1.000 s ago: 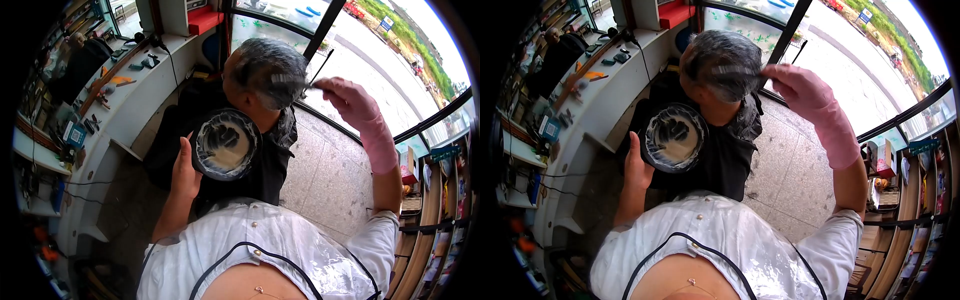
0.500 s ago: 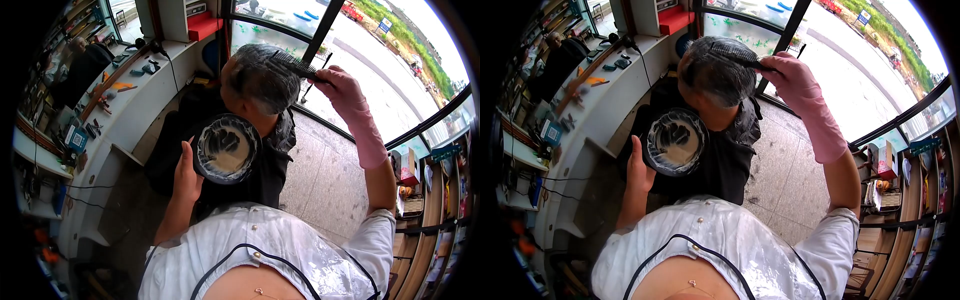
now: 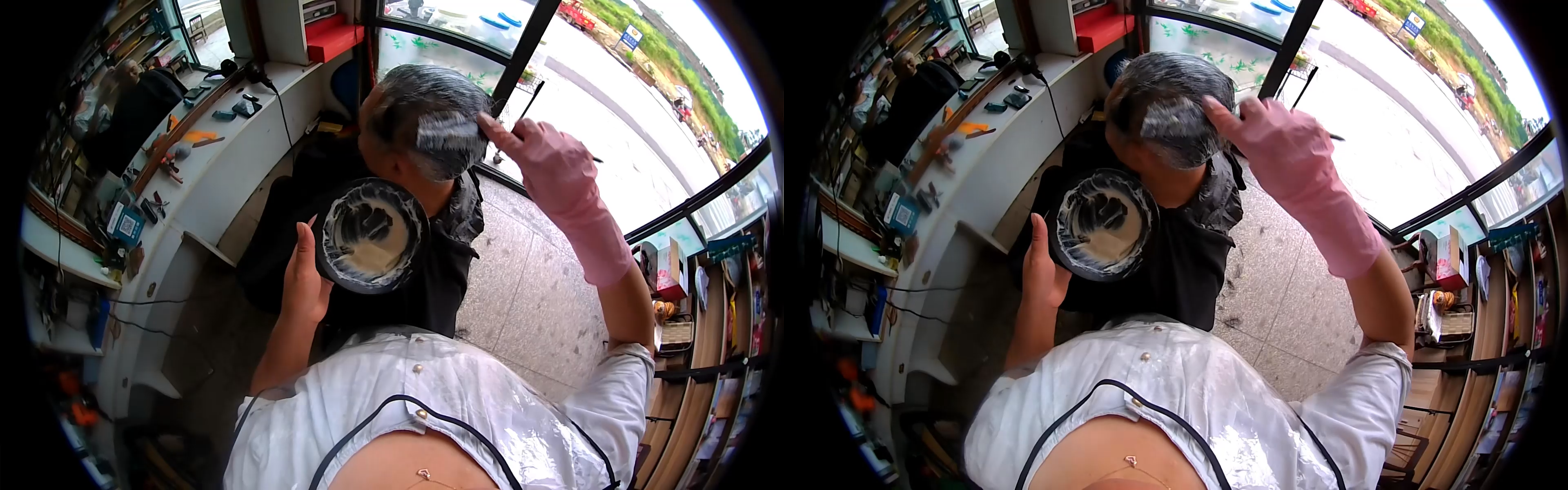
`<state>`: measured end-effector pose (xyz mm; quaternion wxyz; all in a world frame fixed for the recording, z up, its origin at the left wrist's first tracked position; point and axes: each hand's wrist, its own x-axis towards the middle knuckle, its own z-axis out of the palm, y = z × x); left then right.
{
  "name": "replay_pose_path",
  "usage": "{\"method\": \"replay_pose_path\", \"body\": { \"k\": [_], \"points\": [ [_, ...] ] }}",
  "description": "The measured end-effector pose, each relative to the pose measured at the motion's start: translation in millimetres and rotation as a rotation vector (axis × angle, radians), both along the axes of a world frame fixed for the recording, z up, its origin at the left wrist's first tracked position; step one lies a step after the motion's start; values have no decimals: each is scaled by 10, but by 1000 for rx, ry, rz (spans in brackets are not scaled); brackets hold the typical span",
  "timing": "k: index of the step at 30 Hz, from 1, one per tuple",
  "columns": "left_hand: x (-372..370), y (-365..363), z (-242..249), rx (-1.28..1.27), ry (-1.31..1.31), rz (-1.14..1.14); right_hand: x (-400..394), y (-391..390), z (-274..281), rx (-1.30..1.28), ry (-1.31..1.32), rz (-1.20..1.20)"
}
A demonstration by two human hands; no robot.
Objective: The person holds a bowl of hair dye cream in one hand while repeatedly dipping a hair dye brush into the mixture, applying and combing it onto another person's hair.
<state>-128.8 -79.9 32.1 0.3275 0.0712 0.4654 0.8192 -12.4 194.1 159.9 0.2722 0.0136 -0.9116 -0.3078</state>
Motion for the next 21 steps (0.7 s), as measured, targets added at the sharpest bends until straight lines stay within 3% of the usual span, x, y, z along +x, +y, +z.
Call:
{"method": "replay_pose_path", "body": {
  "k": [2, 4, 8, 9, 12, 13, 16, 18, 20, 21],
  "points": [
    [-12, -20, -7, 13, -5, -7, -135, 27, -62, 29, 21, 15],
    [-36, -25, -17, 18, -9, -37, -210, 54, -162, 266, 51, 19],
    [27, -17, 12, 34, -3, -1, 52, 72, 31, 50, -217, 6],
    [29, -17, 45, -5, -7, -4, 12, 104, 45, 9, -103, 145],
    [-11, -35, 46, -28, -11, -28, -246, -71, 28, 127, -23, 144],
    [-29, -37, 41, -8, -7, -44, -356, -41, -153, 190, -38, -78],
    [-27, -21, 35, 42, 7, -37, -207, -60, -75, 181, -94, 57],
    [-15, -21, 44, 31, 9, -30, -25, -32, -29, 59, -172, 11],
    [6, -32, 50, 8, 10, -32, 19, -7, 48, -233, -334, -296],
    [10, -33, 56, -3, 6, -24, 3, 4, 37, -235, -334, -294]
  ]
}}
